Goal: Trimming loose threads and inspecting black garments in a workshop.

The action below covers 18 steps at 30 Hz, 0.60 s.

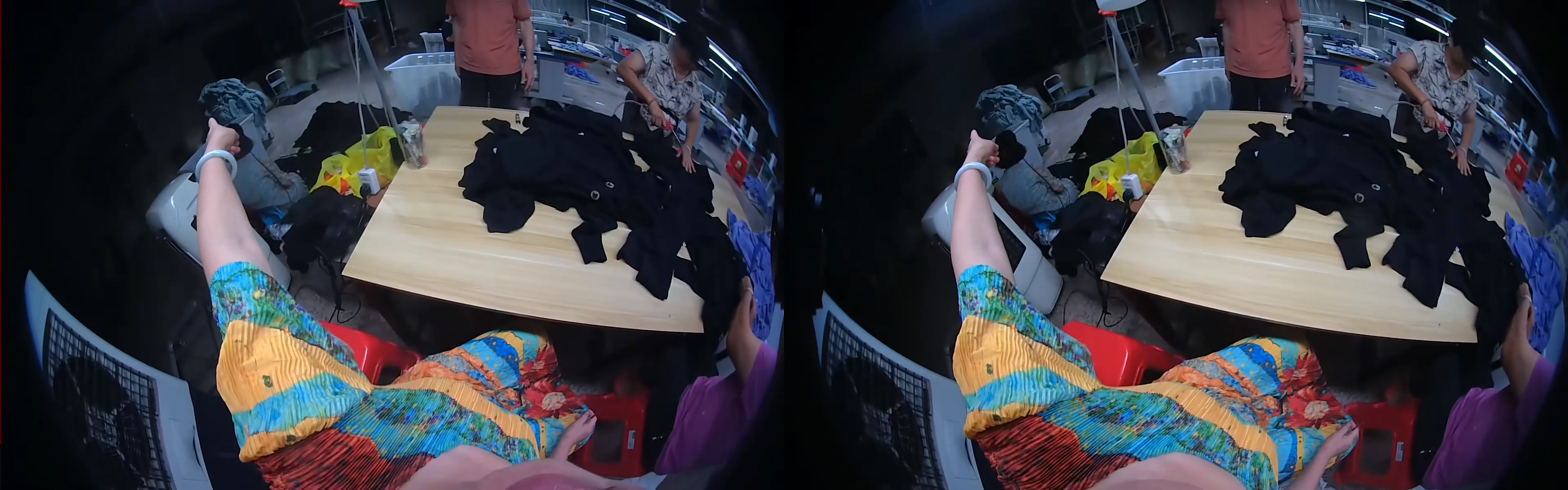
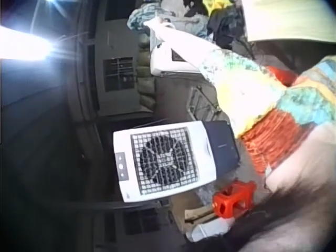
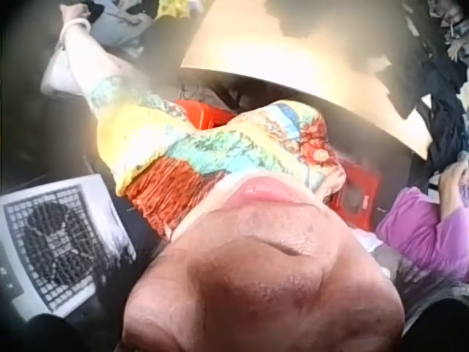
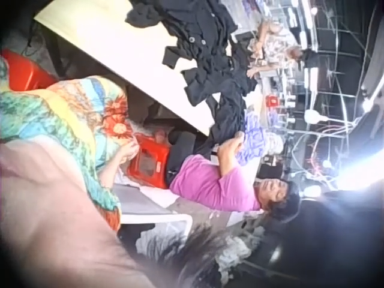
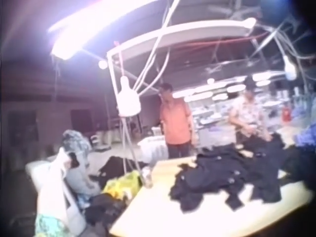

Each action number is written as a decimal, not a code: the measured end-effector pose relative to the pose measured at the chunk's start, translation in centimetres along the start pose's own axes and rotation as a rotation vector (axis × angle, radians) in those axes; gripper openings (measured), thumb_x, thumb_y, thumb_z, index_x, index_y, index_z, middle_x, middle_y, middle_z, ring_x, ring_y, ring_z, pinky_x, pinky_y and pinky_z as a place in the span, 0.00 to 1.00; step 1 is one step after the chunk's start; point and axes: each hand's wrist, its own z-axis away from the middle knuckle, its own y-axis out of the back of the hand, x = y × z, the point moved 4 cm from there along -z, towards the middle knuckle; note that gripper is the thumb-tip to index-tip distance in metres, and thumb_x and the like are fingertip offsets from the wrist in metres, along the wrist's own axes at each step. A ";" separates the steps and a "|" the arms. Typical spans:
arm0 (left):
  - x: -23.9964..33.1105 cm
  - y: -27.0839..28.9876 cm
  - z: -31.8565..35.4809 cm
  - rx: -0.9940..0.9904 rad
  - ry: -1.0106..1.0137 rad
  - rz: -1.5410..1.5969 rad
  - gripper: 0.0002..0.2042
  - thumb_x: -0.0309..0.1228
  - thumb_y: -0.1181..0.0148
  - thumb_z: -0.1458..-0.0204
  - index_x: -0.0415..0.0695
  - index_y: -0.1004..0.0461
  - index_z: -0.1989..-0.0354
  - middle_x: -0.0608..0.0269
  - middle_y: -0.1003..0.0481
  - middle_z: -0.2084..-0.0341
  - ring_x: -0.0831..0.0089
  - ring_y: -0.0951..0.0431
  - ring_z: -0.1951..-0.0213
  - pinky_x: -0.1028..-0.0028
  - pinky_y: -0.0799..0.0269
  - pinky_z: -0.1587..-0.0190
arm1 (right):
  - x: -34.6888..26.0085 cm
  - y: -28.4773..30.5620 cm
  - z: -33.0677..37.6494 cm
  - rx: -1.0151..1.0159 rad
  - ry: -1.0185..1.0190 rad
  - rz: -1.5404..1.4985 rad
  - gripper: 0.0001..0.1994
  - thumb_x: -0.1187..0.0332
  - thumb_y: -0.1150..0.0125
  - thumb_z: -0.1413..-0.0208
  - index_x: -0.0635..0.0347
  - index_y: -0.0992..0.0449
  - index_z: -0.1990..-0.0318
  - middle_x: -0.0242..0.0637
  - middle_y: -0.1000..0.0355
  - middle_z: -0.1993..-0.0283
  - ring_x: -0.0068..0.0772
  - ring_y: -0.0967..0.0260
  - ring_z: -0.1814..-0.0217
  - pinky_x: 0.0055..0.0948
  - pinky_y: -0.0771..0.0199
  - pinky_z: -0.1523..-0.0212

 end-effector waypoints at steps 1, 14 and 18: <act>0.0 0.3 0.1 0.003 -0.003 0.016 0.36 0.14 0.55 0.61 0.50 0.60 0.41 0.56 0.34 0.82 0.75 0.35 0.89 0.77 0.42 0.90 | 0.2 0.0 -0.1 0.030 0.017 0.011 0.17 0.62 0.56 0.45 0.72 0.35 0.59 0.45 0.32 0.68 0.32 0.33 0.71 0.25 0.33 0.71; -3.5 -7.0 -4.1 -0.126 0.096 -0.038 0.40 0.16 0.53 0.66 0.39 0.70 0.44 0.55 0.36 0.89 0.70 0.35 0.91 0.73 0.41 0.90 | -0.7 -0.8 -0.4 0.055 -0.063 -0.112 0.10 0.67 0.55 0.46 0.67 0.34 0.65 0.42 0.30 0.68 0.32 0.31 0.69 0.25 0.31 0.70; -8.1 -11.1 -3.7 -0.195 -0.034 -0.118 0.41 0.17 0.51 0.69 0.40 0.66 0.43 0.52 0.34 0.87 0.65 0.34 0.90 0.68 0.41 0.90 | -1.5 -1.3 0.4 0.056 -0.115 -0.252 0.10 0.67 0.55 0.46 0.67 0.34 0.65 0.43 0.30 0.68 0.32 0.31 0.68 0.26 0.31 0.69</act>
